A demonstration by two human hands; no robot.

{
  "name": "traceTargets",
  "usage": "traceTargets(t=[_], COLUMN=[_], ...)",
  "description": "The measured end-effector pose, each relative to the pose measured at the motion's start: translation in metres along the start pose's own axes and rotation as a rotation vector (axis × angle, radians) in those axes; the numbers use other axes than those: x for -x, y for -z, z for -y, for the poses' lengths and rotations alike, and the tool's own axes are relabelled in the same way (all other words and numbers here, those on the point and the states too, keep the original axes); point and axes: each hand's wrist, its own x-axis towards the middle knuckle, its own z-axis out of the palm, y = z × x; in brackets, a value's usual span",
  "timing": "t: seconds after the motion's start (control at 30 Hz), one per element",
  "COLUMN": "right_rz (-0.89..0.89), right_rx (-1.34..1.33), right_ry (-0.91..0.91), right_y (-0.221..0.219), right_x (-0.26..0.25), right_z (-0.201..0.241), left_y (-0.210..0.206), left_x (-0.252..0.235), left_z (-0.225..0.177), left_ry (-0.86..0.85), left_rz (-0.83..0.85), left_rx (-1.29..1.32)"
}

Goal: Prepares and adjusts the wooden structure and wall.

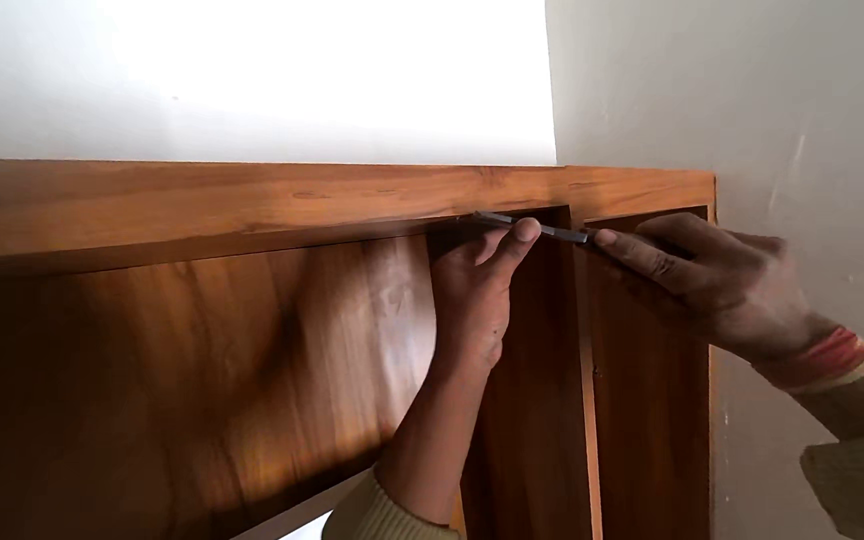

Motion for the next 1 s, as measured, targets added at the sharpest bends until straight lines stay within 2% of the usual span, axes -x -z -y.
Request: traceTargets(t=[0.17, 0.3, 0.47, 0.6, 0.67, 0.73, 0.87, 1.0], right_rz=[-0.004, 0.006, -0.001, 0.011, 0.006, 0.004, 0.020, -0.001], right_rx=[-0.024, -0.015, -0.034, -0.032, -0.024, -0.019, -0.039, -0.020], right_ry=[0.057, 0.024, 0.034, 0.010, 0.001, 0.013, 0.002, 0.029], right_y=[-0.006, -0.004, -0.010, -0.009, -0.008, -0.006, -0.005, -0.007], right_x=[-0.019, -0.012, -0.034, -0.021, -0.022, -0.026, -0.016, -0.033], right_z=[0.008, 0.006, 0.030, 0.024, 0.028, 0.031, 0.019, 0.028], left_y=[0.020, 0.012, 0.043, 0.029, 0.036, 0.042, 0.027, 0.046], left_x=[0.001, 0.001, 0.004, 0.004, 0.005, 0.004, 0.003, 0.002], left_z=[-0.004, -0.005, -0.020, -0.013, -0.018, -0.020, -0.010, -0.018], left_ry=[-0.076, -0.059, -0.083, -0.090, -0.078, -0.104, -0.109, -0.120], left_rz=[-0.063, -0.012, -0.077, -0.050, -0.005, -0.015, -0.033, -0.011], left_rx=[-0.058, -0.020, -0.079, -0.030, -0.051, -0.060, -0.030, -0.078])
